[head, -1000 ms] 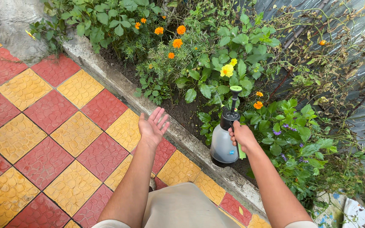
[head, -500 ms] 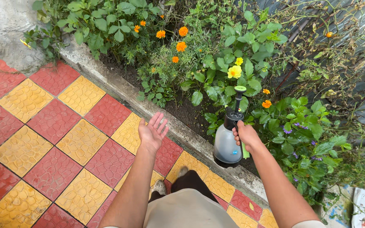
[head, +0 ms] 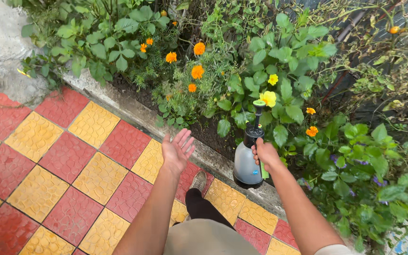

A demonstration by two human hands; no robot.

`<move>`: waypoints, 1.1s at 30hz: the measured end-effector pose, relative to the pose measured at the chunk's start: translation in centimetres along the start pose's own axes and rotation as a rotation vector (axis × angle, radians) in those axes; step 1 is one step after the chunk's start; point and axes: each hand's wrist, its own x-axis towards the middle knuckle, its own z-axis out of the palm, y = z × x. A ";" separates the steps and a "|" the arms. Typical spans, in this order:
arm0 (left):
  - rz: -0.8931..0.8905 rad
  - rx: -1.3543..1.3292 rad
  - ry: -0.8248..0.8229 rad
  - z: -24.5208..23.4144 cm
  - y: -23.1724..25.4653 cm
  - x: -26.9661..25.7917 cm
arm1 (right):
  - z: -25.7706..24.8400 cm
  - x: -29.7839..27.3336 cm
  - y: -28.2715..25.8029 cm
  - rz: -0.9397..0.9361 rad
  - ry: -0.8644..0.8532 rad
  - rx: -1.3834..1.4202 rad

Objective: The person sprays a garden bed with a handheld pressure sprayer, moving along a tiled walkway to cover various plants and flowers. The person holds the sprayer in the right hand and walks slowly while applying the liquid to the foliage.

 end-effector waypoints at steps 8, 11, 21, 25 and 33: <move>-0.031 0.044 0.036 4.3 3.5 3.6 | 1.8 4.6 -4.3 0.076 -0.043 0.057; -0.027 0.057 0.036 5.6 4.7 4.3 | 2.2 6.3 -4.7 0.096 -0.052 0.072; -0.050 0.110 0.022 8.6 8.5 7.2 | 2.7 9.6 -5.7 0.181 -0.025 0.121; -0.068 0.123 0.001 8.5 9.6 8.8 | 3.2 11.0 -5.5 0.195 -0.012 0.123; -0.085 0.142 0.005 9.2 11.7 9.8 | 4.4 12.9 -6.3 0.244 -0.020 0.116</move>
